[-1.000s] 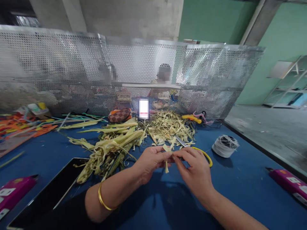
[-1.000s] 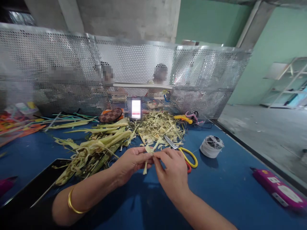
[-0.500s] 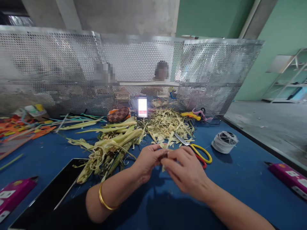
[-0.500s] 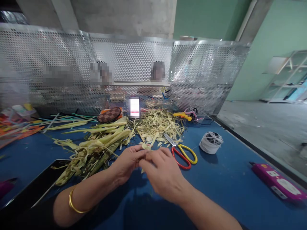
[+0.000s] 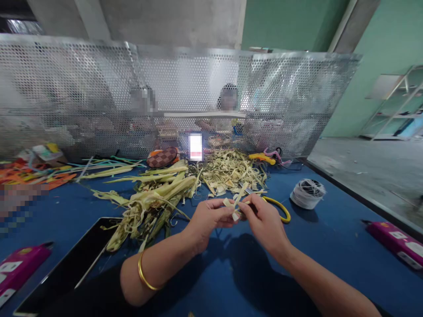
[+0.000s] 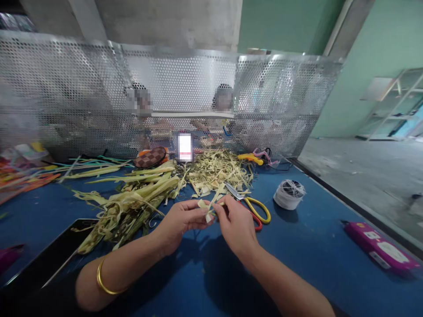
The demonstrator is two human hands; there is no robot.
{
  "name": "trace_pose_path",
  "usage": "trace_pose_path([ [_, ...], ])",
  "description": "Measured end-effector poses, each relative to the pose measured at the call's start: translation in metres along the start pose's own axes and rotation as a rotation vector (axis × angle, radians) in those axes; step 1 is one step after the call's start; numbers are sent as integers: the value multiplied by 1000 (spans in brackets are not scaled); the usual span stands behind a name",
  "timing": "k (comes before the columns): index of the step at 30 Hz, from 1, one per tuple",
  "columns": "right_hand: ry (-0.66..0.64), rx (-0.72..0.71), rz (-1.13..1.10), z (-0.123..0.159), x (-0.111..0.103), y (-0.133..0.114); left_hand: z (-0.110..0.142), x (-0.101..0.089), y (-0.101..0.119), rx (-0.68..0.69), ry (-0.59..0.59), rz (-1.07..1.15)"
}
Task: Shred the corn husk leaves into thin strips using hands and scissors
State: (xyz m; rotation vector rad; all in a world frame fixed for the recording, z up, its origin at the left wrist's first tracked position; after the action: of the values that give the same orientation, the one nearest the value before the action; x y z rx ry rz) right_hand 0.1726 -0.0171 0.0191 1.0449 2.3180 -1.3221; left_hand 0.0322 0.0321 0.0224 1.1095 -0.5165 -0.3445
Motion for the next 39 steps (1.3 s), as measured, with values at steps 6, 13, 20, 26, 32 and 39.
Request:
trace_pose_path([
  [6,-56,222,-377,-1,13,5,-2,0,0,55,22,-112],
  [13,-16,343,-536,-3,13,7,-8,-2,1,187,104,-137],
  [20,-120,449,-664,-2,16,12,-6,-1,0,135,152,-29],
  [26,-10,-28,-133,0,7,9,-9,-9,1,4,212,106],
  [32,-131,-724,320,-5,-6,-5,-12,-11,3,-19,216,100],
  [39,-47,-830,364,-6,-6,-7,-8,-4,-1,-5,162,-20],
])
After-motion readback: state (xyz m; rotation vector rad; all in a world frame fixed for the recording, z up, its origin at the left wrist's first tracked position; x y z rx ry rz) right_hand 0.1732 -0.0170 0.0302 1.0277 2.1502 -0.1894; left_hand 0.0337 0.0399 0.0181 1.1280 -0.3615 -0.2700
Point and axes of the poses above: each hand's wrist, its own z-axis away from the middle knuckle, its own x-axis out of the palm, y = z × x, the point moved 2 cm from there along -z, towards the middle knuckle, and after that the axes turned 9 degrees about -x, right-handed, at the moved point
